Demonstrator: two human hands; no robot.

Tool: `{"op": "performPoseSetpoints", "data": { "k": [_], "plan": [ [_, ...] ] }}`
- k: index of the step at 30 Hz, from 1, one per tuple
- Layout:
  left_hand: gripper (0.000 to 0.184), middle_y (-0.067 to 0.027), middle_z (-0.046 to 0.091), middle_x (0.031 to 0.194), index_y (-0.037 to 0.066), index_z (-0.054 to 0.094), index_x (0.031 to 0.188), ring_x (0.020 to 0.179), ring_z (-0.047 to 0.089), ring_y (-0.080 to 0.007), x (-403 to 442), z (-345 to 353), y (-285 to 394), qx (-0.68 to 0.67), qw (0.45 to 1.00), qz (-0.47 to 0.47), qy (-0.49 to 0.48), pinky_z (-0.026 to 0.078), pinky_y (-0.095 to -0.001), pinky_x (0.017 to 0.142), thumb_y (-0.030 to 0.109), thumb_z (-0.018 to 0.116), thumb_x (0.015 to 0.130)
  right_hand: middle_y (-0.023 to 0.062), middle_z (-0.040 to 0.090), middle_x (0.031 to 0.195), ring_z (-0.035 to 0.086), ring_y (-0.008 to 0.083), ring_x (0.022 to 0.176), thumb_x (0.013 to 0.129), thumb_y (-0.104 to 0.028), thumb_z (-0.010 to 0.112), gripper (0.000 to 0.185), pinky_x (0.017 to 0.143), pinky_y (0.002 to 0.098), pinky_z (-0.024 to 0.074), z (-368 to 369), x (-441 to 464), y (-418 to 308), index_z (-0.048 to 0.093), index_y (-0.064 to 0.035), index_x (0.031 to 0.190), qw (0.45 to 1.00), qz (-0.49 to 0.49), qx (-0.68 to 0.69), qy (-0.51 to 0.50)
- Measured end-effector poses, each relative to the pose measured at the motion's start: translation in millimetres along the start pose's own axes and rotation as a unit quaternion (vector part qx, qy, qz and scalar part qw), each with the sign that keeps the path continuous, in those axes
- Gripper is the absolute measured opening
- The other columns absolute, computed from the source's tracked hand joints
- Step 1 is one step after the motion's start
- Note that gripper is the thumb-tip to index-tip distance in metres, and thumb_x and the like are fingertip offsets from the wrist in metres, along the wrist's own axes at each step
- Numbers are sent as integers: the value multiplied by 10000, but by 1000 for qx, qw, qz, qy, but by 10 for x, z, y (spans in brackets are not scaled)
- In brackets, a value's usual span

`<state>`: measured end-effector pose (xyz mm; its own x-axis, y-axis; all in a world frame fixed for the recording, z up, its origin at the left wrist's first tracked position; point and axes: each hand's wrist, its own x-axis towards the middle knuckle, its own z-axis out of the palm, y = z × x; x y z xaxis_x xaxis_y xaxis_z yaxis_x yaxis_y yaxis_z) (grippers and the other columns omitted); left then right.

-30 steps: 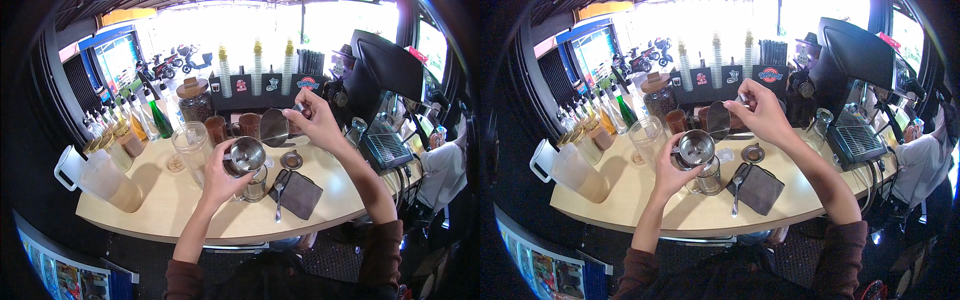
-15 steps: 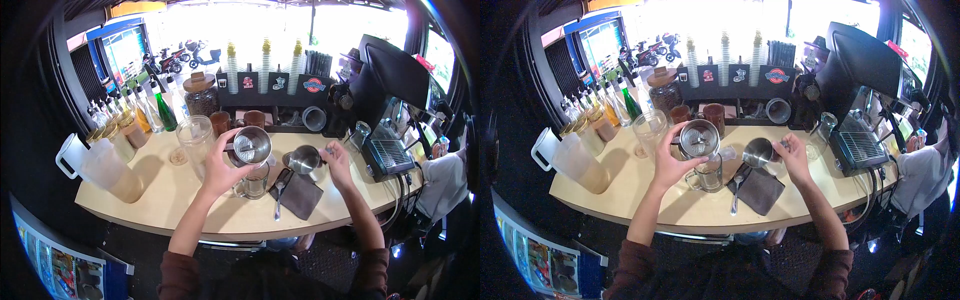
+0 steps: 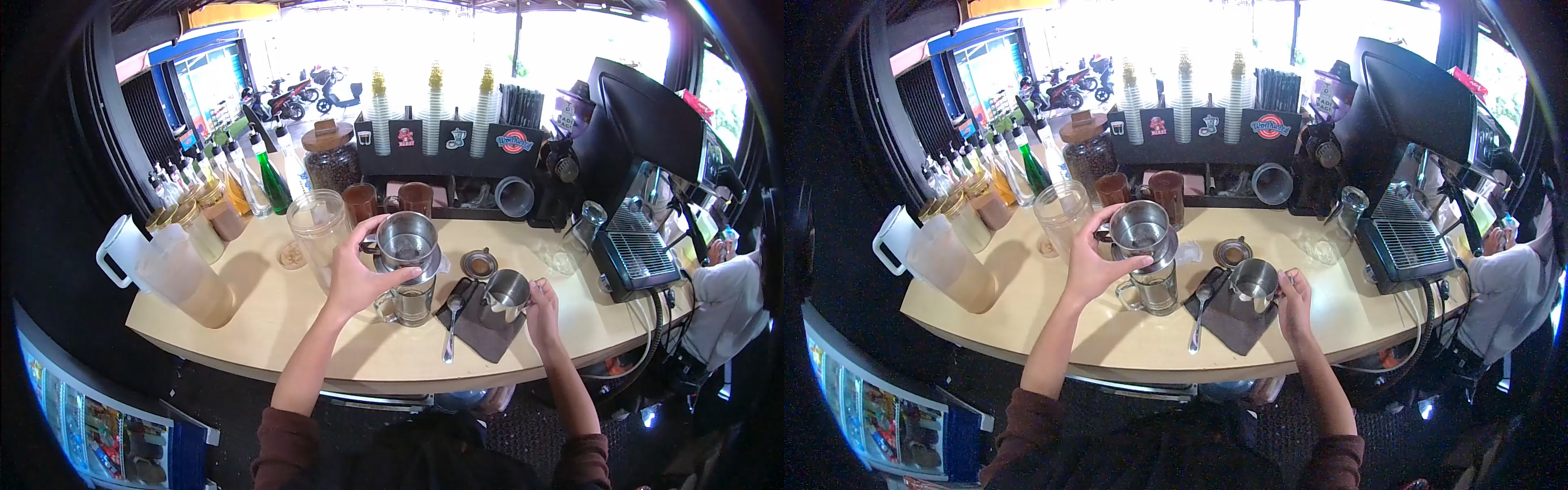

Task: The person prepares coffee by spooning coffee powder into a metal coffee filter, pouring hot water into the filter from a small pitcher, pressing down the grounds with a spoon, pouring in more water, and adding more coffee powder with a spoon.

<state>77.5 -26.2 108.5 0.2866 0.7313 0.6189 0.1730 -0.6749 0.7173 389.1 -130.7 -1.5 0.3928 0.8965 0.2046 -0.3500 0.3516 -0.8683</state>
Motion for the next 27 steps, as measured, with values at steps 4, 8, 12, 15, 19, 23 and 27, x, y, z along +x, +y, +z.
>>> {"op": "performPoseSetpoints", "data": {
  "k": [4, 8, 12, 15, 19, 23, 27],
  "plan": [
    [777, -90, 617, 1147, -7, 547, 1213, 1086, 558, -171, -66, 3, 28, -2, 999, -33, -18, 413, -333, 981, 173, 906, 549, -30, 513, 752, 465, 71, 696, 978, -188, 503, 150, 665, 233, 383, -32, -14, 31, 486, -120, 846, 1000, 2, -21, 21],
    [784, -92, 618, 1147, -8, 546, 1213, 1088, 560, -176, -113, 32, -19, -13, 999, -42, -26, 416, -335, 981, 189, 908, 546, -34, 507, 754, 453, 66, 691, 987, -199, 484, 178, 667, 235, 381, -12, -24, 23, 494, -120, 828, 998, 3, -60, 29],
    [798, -96, 611, 1157, -4, 537, 1224, 1096, 558, -189, -140, 47, -11, -2, 999, -30, -34, 423, -340, 976, 205, 906, 548, -25, 518, 783, 458, 70, 730, 989, -211, 471, 202, 697, 239, 382, -154, -2, 19, 526, -89, 837, 987, -8, -159, 1],
    [807, -102, 605, 1164, 1, 529, 1235, 1100, 556, -194, -169, 70, -30, -7, 999, -29, -29, 421, -345, 979, 207, 904, 550, -6, 531, 821, 476, 94, 808, 984, -220, 472, 204, 772, 248, 377, -184, 2, -66, 548, -66, 874, 976, -28, -215, 6],
    [869, -117, 585, 1198, 3, 481, 1280, 1131, 545, -209, -185, 65, -48, 2, 999, -26, -36, 406, -358, 1005, 217, 903, 551, 23, 537, 928, 478, 115, 916, 985, -292, 434, 255, 829, 277, 365, -117, 37, -319, 547, -75, 910, 941, -95, -322, 30],
    [890, -134, 555, 1236, 2, 420, 1323, 1156, 532, -229, -224, 69, -60, -44, 998, 38, 4, 394, -374, 1024, 209, 882, 592, 69, 506, 991, 483, 161, 972, 965, -201, 482, 195, 896, 298, 363, 121, 150, -604, 535, -18, 924, 913, -177, -368, 10],
    [863, -149, 507, 1271, 18, 376, 1346, 1153, 512, -258, -467, -232, -480, 3, 960, 208, 188, 385, -395, 1018, 208, 849, 649, 76, 499, 1008, 489, 180, 991, 930, -165, 533, 138, 882, 304, 377, 653, 173, -956, 541, -28, 949, 880, -235, -409, -53]
  ]
}}
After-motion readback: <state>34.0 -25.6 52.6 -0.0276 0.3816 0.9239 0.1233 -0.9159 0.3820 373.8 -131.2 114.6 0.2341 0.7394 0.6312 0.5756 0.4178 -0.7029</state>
